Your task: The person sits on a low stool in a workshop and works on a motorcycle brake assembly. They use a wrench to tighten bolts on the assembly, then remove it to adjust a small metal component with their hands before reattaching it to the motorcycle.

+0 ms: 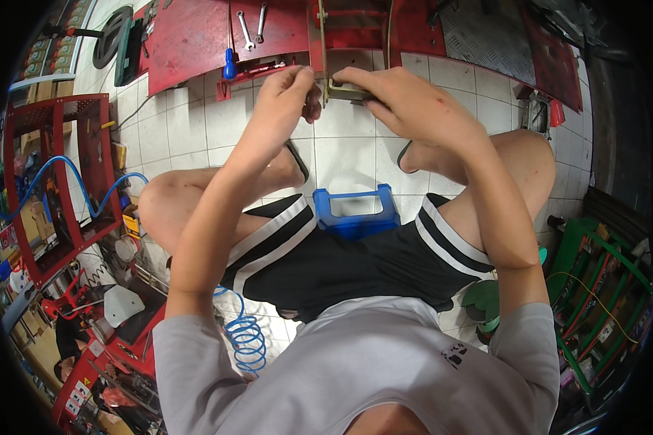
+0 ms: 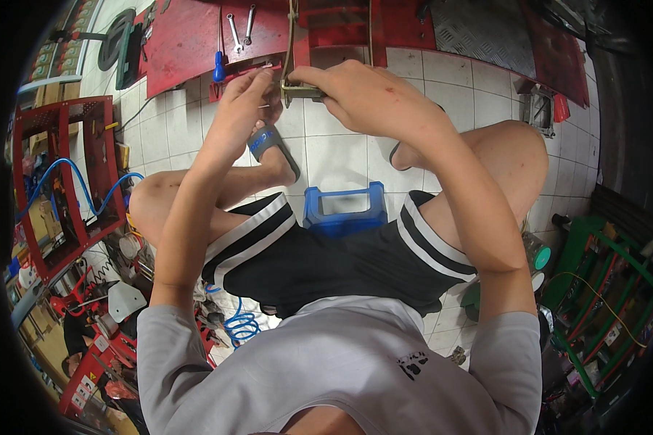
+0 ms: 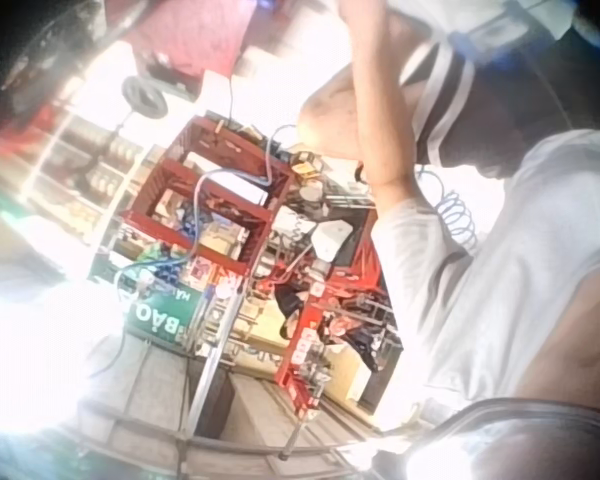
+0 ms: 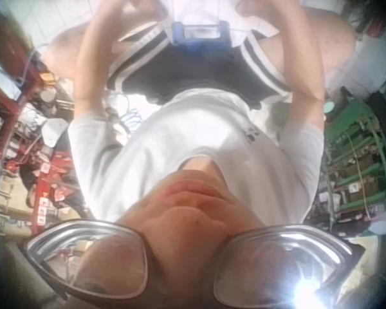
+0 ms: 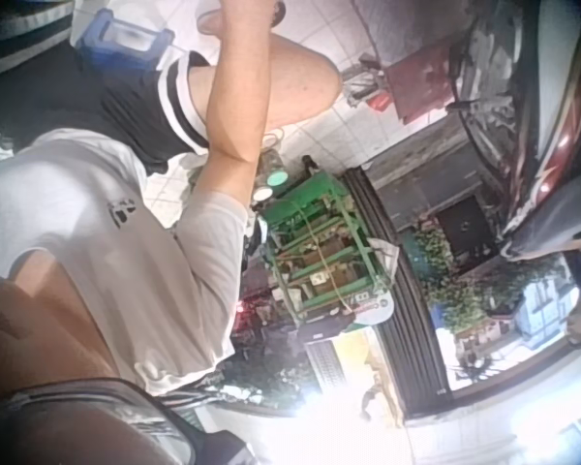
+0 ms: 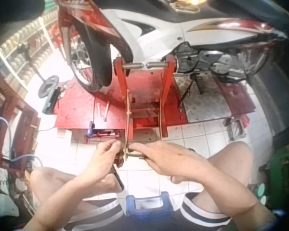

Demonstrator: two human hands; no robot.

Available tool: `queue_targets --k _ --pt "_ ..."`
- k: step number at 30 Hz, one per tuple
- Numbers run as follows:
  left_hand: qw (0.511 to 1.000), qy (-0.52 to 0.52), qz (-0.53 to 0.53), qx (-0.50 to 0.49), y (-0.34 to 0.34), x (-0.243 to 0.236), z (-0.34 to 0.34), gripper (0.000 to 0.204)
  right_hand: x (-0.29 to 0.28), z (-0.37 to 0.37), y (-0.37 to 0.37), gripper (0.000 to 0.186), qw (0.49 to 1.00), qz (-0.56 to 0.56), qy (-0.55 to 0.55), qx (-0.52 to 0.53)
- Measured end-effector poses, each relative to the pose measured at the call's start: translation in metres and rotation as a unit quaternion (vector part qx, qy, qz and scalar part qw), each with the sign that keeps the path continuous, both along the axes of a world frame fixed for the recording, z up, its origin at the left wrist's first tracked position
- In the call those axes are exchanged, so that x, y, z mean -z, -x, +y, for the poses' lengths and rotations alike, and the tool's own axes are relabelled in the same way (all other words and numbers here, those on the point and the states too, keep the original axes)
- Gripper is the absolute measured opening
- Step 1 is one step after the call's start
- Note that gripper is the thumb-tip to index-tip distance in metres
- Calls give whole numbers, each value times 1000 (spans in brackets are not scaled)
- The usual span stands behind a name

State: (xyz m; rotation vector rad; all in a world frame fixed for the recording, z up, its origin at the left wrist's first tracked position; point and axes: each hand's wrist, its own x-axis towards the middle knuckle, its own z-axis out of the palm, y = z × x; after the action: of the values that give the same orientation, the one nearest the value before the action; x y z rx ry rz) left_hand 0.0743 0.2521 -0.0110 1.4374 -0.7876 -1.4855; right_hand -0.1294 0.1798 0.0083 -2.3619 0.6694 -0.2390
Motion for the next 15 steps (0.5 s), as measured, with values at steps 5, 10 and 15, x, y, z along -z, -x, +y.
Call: queue_targets --k 5,10,15 --pt "999 -32 -12 -13 -7 6 -1 27 -4 -1 1 46 1000 -19 -4 -16" --pt "997 -75 7 -18 1 24 4 27 0 -3 8 45 997 43 -37 -43" --pt "986 -135 96 -16 11 34 13 21 -24 9 12 46 978 165 -102 -82"
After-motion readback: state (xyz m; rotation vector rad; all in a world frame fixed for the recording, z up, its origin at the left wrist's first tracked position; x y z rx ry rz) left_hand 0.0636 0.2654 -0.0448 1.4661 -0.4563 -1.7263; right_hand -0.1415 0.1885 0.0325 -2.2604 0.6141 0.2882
